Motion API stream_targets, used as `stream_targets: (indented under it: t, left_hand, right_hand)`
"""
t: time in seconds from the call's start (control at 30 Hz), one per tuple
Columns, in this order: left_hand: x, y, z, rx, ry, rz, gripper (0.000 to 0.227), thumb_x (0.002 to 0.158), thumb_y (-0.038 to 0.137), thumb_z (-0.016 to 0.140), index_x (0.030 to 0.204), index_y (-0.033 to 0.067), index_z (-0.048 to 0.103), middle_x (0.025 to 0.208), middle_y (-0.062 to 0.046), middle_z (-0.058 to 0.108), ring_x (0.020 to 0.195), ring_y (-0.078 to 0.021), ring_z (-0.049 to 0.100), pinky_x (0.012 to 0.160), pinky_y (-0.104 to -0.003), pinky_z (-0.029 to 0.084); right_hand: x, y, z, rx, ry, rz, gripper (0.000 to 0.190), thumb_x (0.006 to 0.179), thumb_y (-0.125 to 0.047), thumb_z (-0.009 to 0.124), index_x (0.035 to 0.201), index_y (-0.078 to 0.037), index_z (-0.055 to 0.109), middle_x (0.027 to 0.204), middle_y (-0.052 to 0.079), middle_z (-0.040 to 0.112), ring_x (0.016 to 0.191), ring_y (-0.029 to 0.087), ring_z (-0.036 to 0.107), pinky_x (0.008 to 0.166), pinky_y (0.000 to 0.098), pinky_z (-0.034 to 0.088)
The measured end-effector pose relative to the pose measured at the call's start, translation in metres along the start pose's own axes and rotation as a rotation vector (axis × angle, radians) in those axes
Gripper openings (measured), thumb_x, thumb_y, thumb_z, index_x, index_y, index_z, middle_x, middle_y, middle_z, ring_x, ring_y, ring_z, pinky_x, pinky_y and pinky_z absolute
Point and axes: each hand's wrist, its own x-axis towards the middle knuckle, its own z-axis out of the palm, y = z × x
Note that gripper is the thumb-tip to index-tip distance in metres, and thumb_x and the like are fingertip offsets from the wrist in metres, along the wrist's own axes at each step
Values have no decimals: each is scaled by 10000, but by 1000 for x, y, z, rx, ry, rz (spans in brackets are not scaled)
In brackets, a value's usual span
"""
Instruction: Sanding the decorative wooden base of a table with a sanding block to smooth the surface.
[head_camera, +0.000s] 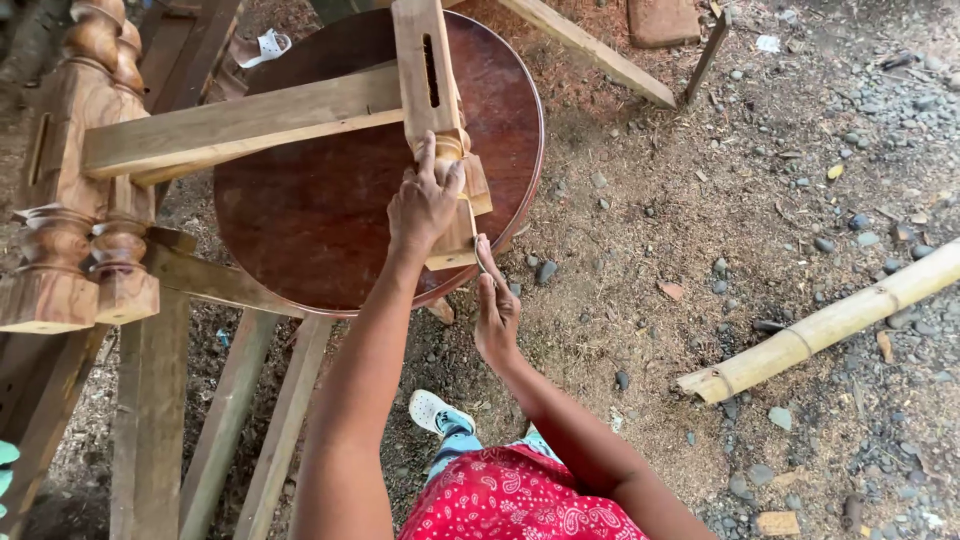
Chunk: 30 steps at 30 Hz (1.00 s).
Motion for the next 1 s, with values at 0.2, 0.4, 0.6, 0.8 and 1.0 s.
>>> stream_targets:
  t: [0.2,0.4,0.6,0.8,1.0]
  left_hand:
    - [-1,-1,0,-3,-23,3,717,979,592,475,1614,313,294,1260,-299,639,1083,-466,679,919,-561,559]
    - [4,-4,6,43,-33,-9,677,1006,510,458,1629,351,246,1218,-294,650,1039,-434,704,895,-538,579]
    - [0,3,-1,71,-43,-37,667,1009,495,469,1626,367,250,1212,-284,665,1033,-421,715,887,-523,590]
    - [-2,3,-1,64,-23,-40,636,1008,470,464,1612,380,284,1231,-276,666,1029,-428,712,902,-517,584]
    - [-1,2,4,63,2,-35,618,1008,465,459,1600,377,306,1229,-273,667,1029,-434,707,913,-526,572]
  right_hand:
    - [59,6,4,-40,27,204,445,1117,-203,452,1518,-17,509,1560,176,543,1440,313,485,1246,404,345]
    - [-6,-12,-10,-153,-57,-17,451,1135,-219,406,1537,-19,449,1631,170,407,1548,265,348,1308,384,231]
    - [48,-3,1,-228,-27,94,441,1132,-197,411,1533,-25,478,1606,154,495,1516,265,444,1290,379,298]
    - [26,-25,-1,-218,-94,65,431,1146,-165,394,1544,-9,446,1660,138,372,1569,266,310,1325,375,203]
    - [17,-13,-3,-260,-93,-62,426,1159,-203,397,1546,-42,472,1648,140,422,1564,262,360,1324,381,270]
